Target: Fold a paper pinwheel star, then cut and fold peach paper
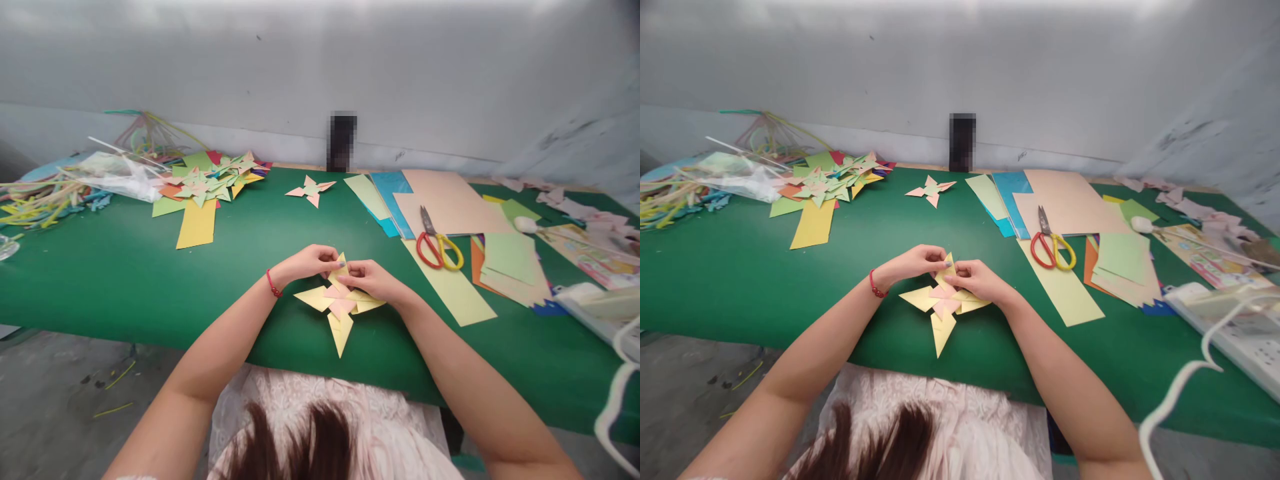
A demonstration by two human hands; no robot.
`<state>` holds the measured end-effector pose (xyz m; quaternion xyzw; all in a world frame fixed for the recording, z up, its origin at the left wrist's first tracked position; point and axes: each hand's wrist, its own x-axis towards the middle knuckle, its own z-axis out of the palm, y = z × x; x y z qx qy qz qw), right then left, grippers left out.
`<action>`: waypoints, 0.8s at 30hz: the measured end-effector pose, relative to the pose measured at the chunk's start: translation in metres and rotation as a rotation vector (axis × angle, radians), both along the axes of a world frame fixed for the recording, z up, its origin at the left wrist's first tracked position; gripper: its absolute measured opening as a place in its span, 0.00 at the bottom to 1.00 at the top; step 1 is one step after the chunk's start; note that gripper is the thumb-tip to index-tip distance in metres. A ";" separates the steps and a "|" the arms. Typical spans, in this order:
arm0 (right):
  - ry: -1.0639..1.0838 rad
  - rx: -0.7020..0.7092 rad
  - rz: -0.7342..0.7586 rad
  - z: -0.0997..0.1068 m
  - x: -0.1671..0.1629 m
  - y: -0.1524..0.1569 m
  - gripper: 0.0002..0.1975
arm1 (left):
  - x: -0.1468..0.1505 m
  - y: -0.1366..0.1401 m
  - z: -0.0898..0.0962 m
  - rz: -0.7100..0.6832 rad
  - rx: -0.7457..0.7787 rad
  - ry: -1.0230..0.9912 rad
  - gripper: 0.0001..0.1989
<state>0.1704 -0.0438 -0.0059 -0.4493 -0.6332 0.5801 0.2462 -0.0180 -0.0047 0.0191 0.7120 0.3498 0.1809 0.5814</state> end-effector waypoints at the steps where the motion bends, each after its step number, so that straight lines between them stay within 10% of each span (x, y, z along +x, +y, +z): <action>1: 0.005 -0.007 0.001 -0.001 0.000 0.000 0.20 | 0.000 0.001 0.000 0.003 -0.003 -0.012 0.14; 24: -0.002 -0.011 0.042 -0.003 0.000 -0.001 0.19 | 0.000 0.008 -0.016 0.061 -0.414 -0.178 0.14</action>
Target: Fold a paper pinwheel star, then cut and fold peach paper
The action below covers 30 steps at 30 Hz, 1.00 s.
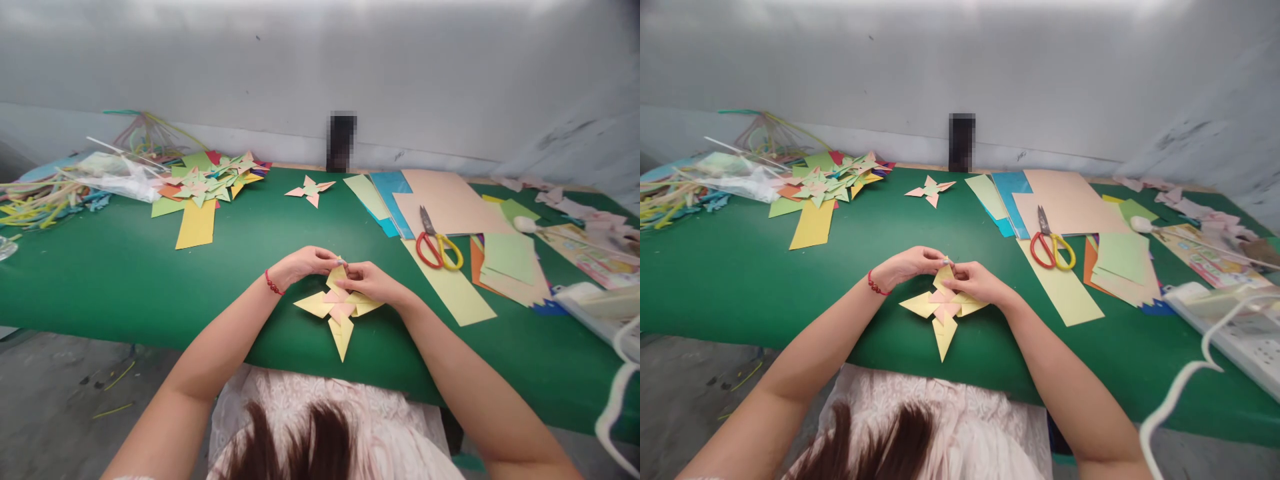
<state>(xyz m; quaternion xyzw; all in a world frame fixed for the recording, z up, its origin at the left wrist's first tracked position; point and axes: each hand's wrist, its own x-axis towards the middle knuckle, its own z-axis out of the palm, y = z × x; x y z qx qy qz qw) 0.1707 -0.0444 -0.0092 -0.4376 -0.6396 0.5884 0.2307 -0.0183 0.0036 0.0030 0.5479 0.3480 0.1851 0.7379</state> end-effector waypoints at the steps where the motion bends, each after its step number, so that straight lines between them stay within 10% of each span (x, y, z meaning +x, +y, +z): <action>1: -0.001 0.007 0.003 0.000 0.000 0.000 0.19 | 0.001 -0.001 0.000 0.020 0.014 0.008 0.14; 30: -0.076 0.102 -0.031 0.002 0.001 0.001 0.22 | 0.010 -0.008 -0.005 0.207 0.401 0.185 0.13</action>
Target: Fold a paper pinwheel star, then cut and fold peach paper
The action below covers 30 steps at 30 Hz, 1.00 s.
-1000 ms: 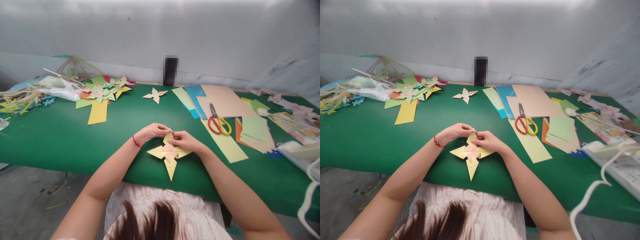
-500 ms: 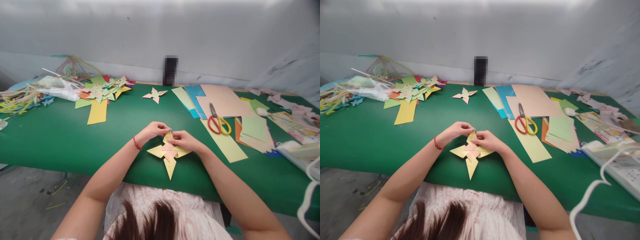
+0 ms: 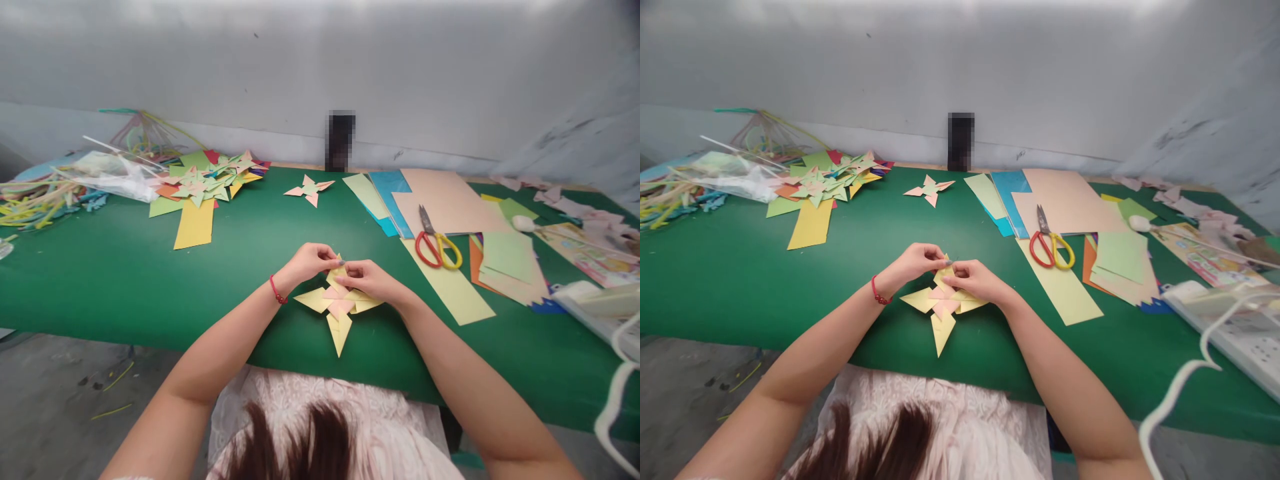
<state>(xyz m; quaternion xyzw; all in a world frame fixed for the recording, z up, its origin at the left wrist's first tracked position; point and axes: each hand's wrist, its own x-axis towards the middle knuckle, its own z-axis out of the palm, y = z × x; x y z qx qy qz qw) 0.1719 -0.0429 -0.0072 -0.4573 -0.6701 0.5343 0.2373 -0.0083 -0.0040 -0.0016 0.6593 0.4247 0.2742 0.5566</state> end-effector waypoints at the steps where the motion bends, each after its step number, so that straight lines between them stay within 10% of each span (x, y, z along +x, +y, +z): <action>1: 0.000 0.000 -0.001 0.001 0.000 0.000 0.22 | 0.001 -0.001 0.000 0.010 0.031 0.014 0.13; 30: 0.097 -0.085 -0.063 0.001 0.002 -0.001 0.21 | -0.005 -0.003 0.013 -0.154 0.014 0.048 0.16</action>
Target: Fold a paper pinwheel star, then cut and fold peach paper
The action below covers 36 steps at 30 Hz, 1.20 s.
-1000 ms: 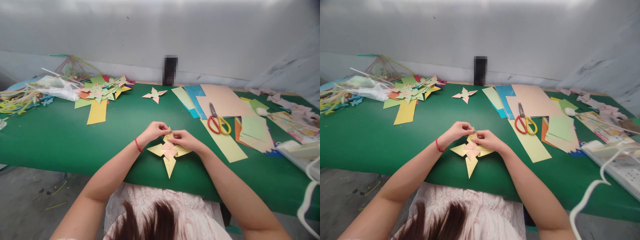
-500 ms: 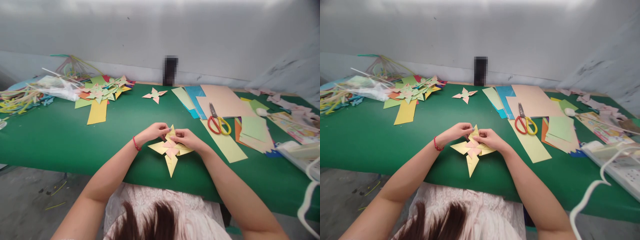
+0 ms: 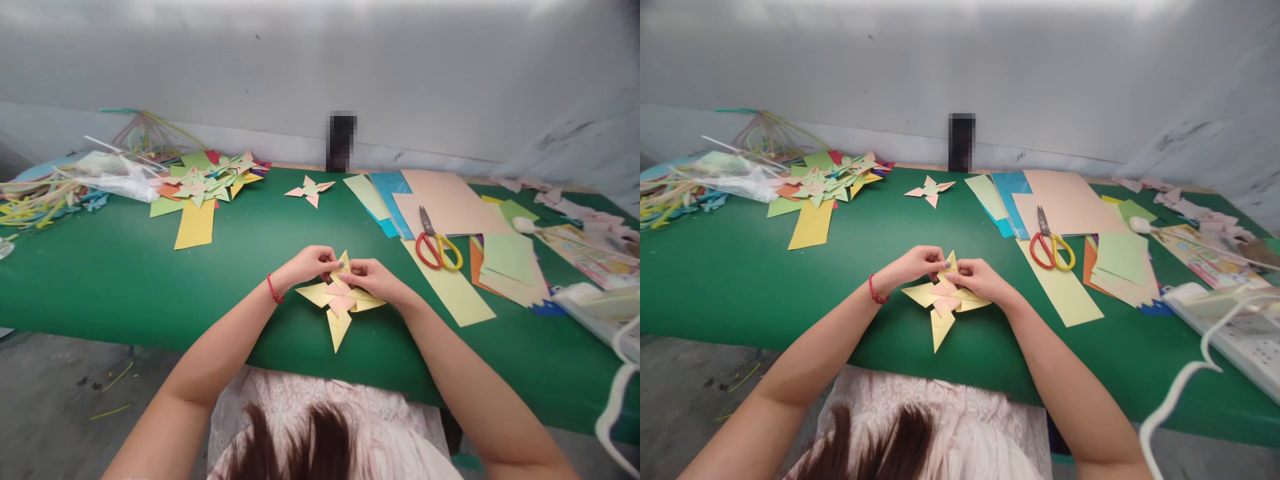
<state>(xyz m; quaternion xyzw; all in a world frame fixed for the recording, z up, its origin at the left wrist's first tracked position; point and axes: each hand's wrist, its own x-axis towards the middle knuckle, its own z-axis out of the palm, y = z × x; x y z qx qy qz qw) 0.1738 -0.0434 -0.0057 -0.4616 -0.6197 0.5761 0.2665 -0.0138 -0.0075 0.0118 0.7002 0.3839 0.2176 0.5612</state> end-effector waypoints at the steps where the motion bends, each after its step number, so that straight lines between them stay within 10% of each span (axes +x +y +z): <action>1: 0.008 -0.002 -0.002 0.000 0.000 0.000 0.21 | 0.001 -0.001 0.000 0.009 0.019 0.005 0.16; 8: 0.014 0.012 -0.018 0.000 -0.001 0.000 0.21 | 0.002 -0.004 0.000 0.050 0.182 0.066 0.15; 36: -0.021 0.033 0.069 0.003 -0.002 -0.002 0.21 | 0.005 -0.001 -0.001 0.037 -0.044 -0.173 0.14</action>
